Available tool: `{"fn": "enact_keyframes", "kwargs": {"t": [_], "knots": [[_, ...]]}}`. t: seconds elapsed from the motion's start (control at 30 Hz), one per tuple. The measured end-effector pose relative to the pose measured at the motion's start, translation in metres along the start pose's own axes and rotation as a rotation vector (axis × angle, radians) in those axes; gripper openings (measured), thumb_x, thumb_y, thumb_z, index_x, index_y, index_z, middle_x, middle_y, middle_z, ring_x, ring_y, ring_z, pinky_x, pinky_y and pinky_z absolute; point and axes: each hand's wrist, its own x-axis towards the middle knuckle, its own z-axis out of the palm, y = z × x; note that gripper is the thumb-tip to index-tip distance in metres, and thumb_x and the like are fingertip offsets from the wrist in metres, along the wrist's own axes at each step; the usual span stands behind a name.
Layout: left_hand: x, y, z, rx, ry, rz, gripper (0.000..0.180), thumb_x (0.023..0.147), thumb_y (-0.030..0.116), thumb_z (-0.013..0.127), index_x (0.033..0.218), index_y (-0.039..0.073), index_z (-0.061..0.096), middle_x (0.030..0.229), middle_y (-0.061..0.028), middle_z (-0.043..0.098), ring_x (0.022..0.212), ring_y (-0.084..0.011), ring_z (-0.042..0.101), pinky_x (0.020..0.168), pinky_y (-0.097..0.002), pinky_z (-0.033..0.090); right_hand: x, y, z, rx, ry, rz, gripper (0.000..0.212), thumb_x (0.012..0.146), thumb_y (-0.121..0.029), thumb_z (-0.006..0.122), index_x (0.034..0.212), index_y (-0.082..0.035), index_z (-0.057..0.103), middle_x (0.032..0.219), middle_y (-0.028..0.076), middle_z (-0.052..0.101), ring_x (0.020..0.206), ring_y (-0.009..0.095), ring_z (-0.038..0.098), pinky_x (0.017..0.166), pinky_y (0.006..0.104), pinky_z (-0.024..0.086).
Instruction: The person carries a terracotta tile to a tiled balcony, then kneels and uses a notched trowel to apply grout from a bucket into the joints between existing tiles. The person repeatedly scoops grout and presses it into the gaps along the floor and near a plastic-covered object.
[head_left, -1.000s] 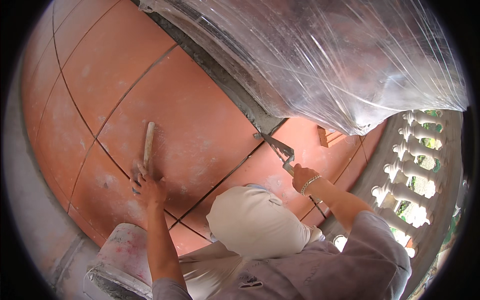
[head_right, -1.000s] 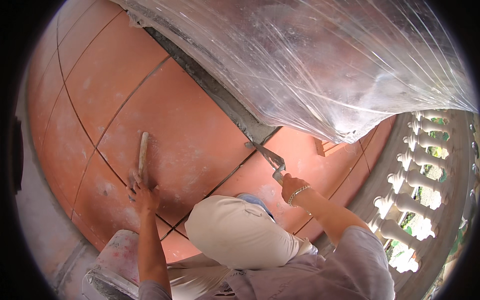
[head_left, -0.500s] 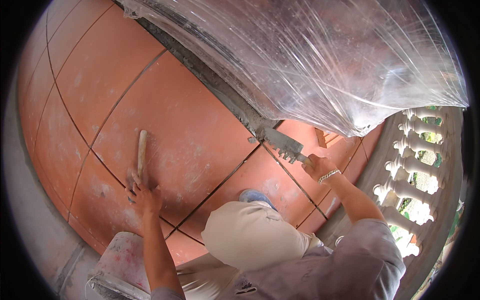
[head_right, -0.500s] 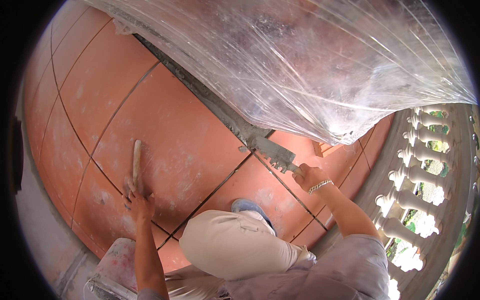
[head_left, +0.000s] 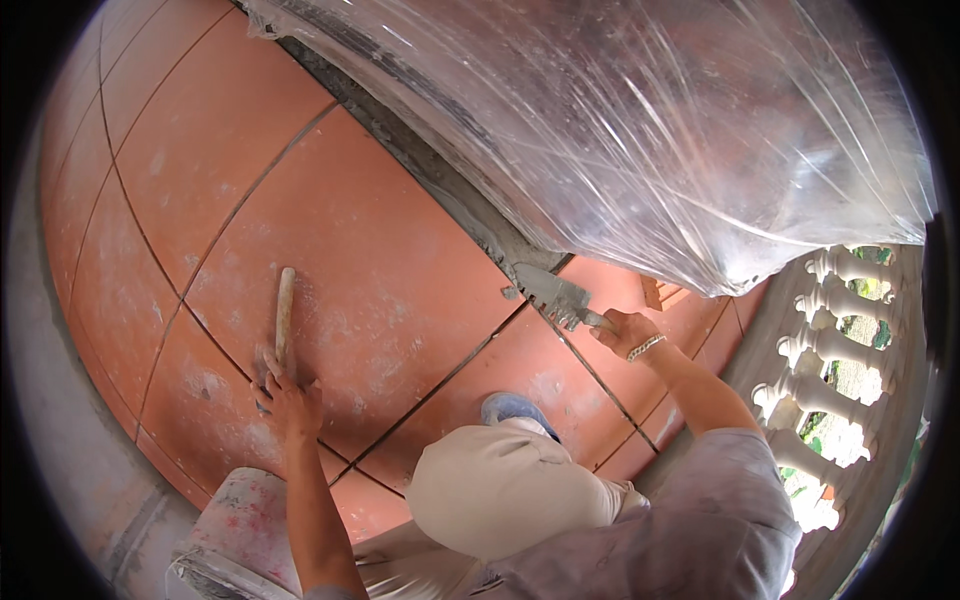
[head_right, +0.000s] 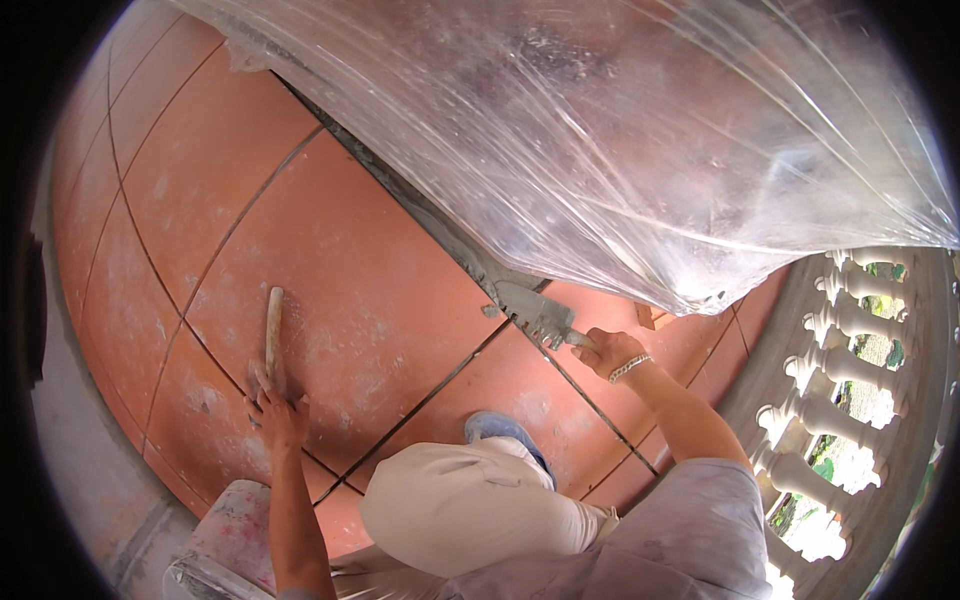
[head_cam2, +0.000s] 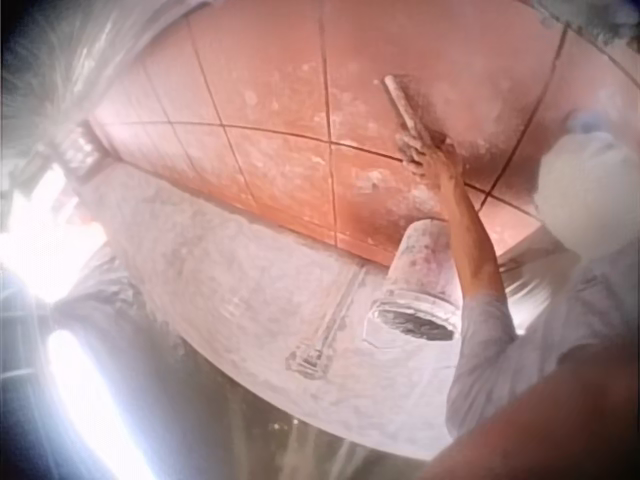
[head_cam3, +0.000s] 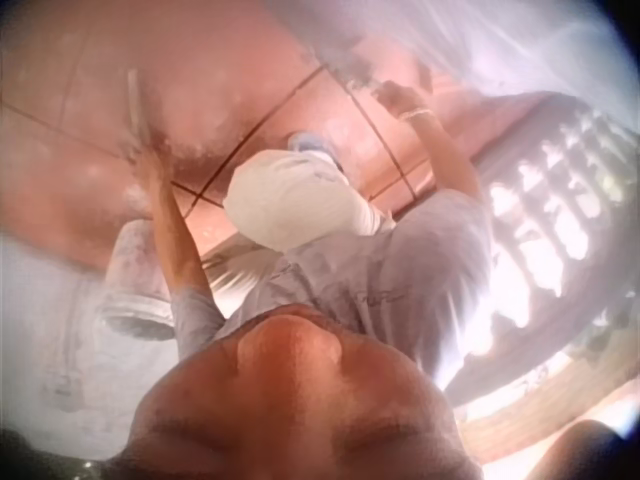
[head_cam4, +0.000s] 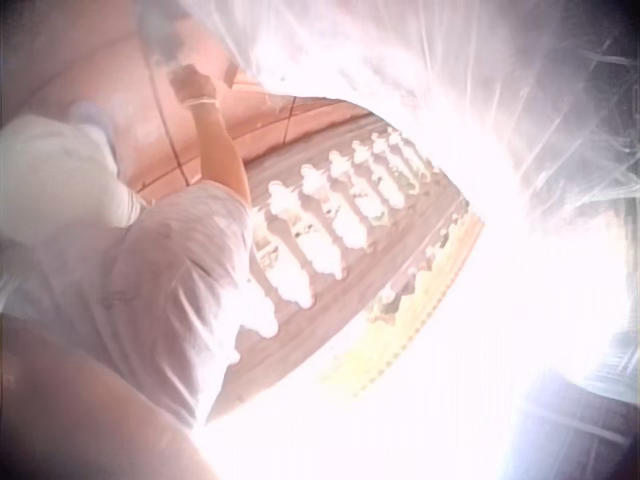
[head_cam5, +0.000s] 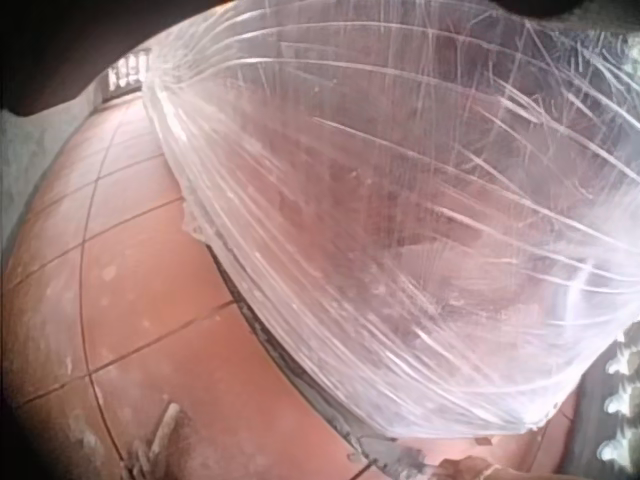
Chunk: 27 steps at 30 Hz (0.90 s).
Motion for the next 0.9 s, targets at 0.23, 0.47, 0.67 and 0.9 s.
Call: {"fn": "enact_keyframes", "kwargs": {"t": [0.23,0.47,0.67,0.9], "knots": [[0.001,0.000,0.002,0.000,0.008,-0.009,0.112,0.082,0.037,0.078,0.161,0.019,0.001,0.156,-0.0173,0.034,0.148,-0.0471,0.019,0.111,-0.0700,0.026,0.002,0.008,0.011,0.110,0.048,-0.036,0.054,0.094,-0.060,0.054,0.108,-0.008,0.064,0.085,0.020,0.071,0.085,0.040,0.070,0.077,0.0490,0.055],[-0.002,0.001,0.001,0.016,0.049,0.013,0.108,0.082,0.038,0.077,0.161,0.015,0.007,0.155,-0.0164,0.037,0.148,-0.0461,0.019,0.112,-0.0656,0.029,0.000,0.003,0.009,0.062,0.052,-0.034,0.053,0.094,-0.058,0.054,0.106,-0.007,0.064,0.082,0.020,0.071,0.082,0.041,0.069,0.075,0.0501,0.054],[-0.001,0.001,-0.002,0.017,0.018,0.002,0.109,0.082,0.039,0.077,0.161,0.015,0.007,0.155,-0.0159,0.036,0.148,-0.0457,0.020,0.112,-0.0658,0.030,-0.005,0.001,0.006,-0.001,0.135,-0.036,0.052,0.094,-0.058,0.055,0.103,-0.007,0.062,0.079,0.020,0.070,0.077,0.041,0.069,0.071,0.0507,0.055],[0.000,-0.003,0.004,-0.023,0.062,0.029,0.111,0.080,0.036,0.079,0.161,0.017,0.005,0.155,-0.0161,0.036,0.148,-0.0461,0.019,0.109,-0.0712,0.027,0.009,-0.001,0.007,0.041,0.121,-0.072,0.054,0.094,-0.059,0.054,0.099,-0.006,0.062,0.080,0.021,0.070,0.079,0.042,0.069,0.072,0.0521,0.054]]}}
